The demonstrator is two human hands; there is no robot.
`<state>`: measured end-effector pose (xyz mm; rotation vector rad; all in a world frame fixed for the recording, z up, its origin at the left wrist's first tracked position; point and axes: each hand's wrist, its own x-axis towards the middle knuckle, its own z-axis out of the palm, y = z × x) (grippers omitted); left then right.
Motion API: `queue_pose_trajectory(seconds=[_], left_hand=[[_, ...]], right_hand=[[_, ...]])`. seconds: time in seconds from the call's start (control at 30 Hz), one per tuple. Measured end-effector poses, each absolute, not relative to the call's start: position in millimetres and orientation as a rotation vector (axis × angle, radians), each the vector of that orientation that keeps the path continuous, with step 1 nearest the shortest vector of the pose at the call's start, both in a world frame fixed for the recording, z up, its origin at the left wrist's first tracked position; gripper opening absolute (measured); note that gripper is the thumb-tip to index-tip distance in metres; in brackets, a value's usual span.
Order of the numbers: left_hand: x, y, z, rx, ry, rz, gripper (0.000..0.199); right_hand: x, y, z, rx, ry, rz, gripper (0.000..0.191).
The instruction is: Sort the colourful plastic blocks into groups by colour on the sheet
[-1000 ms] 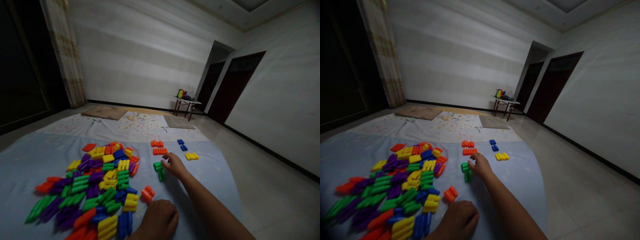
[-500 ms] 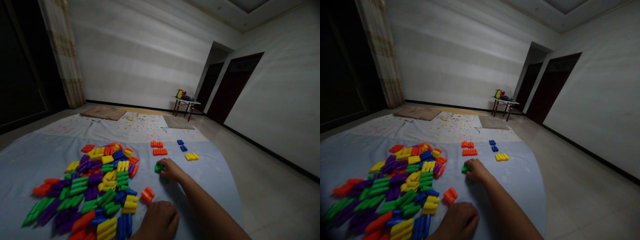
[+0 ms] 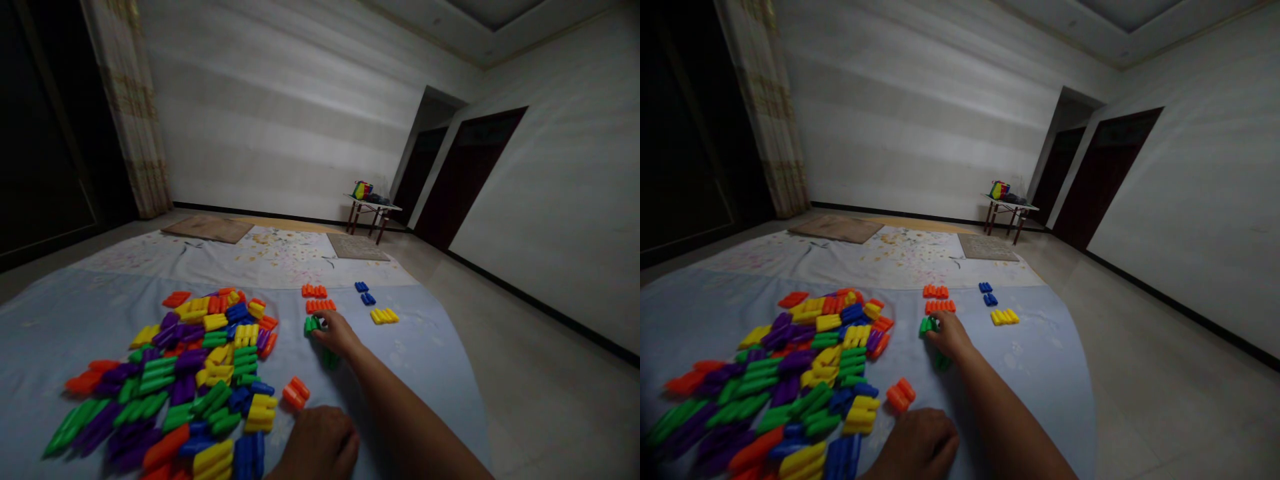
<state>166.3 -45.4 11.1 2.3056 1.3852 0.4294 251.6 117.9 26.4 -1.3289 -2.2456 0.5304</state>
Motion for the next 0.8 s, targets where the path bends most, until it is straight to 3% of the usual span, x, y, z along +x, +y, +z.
queue_pose_trajectory(seconds=[0.4,0.6,0.8], left_hand=[[166,-46,12,2.316,1.393,0.424,0.021],[166,-46,9,2.298,1.395,0.466,0.021],[166,-47,9,2.270,1.397,0.512,0.020]], right_hand=[[251,119,23,-1.318,-2.188,0.621,0.046],[281,101,32,-1.440,-2.114,0.527,0.028],[294,75,33,-1.428,-2.249,0.618,0.049]])
